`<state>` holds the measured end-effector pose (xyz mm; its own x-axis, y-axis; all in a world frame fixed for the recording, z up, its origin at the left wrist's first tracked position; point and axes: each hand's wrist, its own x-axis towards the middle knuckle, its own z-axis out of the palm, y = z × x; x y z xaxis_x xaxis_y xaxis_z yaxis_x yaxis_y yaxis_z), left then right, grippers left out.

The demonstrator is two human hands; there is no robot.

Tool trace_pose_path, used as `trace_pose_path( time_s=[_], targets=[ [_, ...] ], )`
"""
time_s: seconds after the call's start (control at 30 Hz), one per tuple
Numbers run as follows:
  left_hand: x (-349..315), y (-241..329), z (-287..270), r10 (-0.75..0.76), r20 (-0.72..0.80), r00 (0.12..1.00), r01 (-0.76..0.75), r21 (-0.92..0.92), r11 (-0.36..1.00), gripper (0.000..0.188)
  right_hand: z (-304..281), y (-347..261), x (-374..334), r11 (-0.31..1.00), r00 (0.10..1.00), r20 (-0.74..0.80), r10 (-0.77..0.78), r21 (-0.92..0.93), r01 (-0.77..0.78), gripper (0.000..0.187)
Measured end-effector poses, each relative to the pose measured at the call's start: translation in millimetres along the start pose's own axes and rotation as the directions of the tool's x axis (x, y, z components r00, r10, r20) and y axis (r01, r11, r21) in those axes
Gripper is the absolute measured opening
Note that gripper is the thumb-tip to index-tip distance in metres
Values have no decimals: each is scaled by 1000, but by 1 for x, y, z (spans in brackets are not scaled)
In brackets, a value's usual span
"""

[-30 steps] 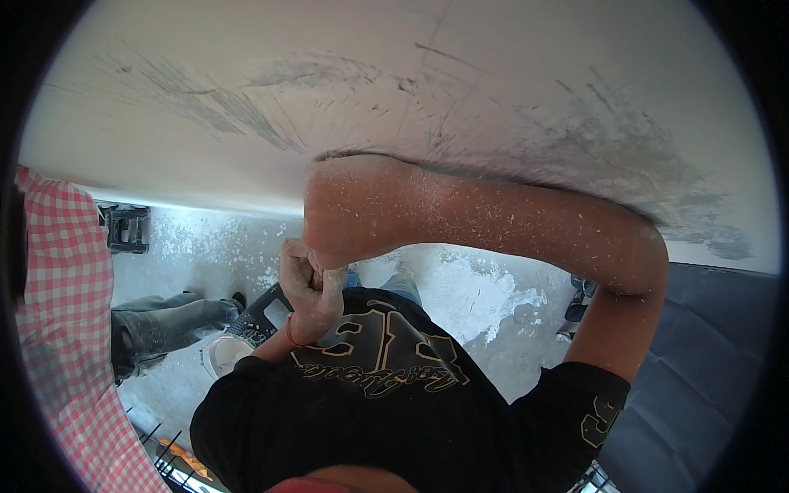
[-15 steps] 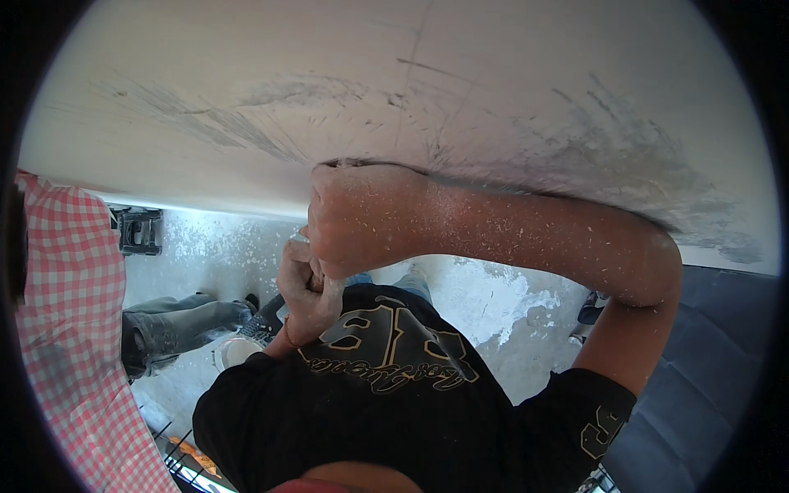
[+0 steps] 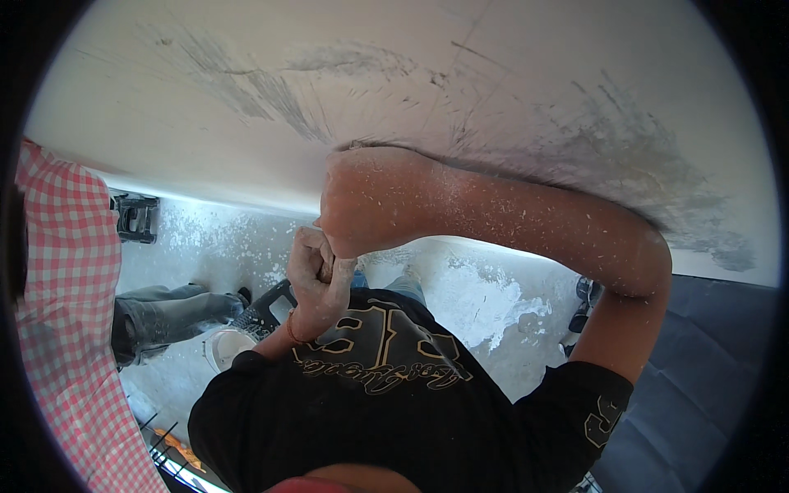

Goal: Scrape and sand a wall.

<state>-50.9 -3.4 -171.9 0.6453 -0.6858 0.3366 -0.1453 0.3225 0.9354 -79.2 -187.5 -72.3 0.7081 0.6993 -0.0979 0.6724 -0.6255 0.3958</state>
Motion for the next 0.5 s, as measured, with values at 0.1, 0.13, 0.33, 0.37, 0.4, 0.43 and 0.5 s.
trace_pose_path(
  time_s=[0.1,0.13,0.33,0.37,0.4,0.43,0.5],
  targets=[
    [-1,-3,-3,-17,-3,1000,17,-20,1000,26,-1,0,1,1000,1000,-7,14,0,-14,30],
    [-1,-5,-4,-2,5,1000,2,7,1000,26,-1,0,-1,1000,1000,-4,17,0,-17,30],
    [2,-7,-4,12,17,1000,-14,89,996,28,-1,-2,-5,998,995,-92,38,-48,-43,38],
    [3,-6,-4,6,28,1000,-8,105,994,28,-2,-3,-7,996,994,-96,54,-69,-61,39],
    [5,-4,-5,7,27,1000,-10,107,994,28,-4,-3,-6,993,992,-104,67,-90,-76,41],
    [7,-2,-5,14,29,999,-17,115,993,29,-5,-2,-6,993,992,-105,66,-92,-76,41],
    [10,1,-6,21,31,999,-25,126,992,29,-8,-2,-5,993,991,-110,72,-90,-82,41]
  ],
)
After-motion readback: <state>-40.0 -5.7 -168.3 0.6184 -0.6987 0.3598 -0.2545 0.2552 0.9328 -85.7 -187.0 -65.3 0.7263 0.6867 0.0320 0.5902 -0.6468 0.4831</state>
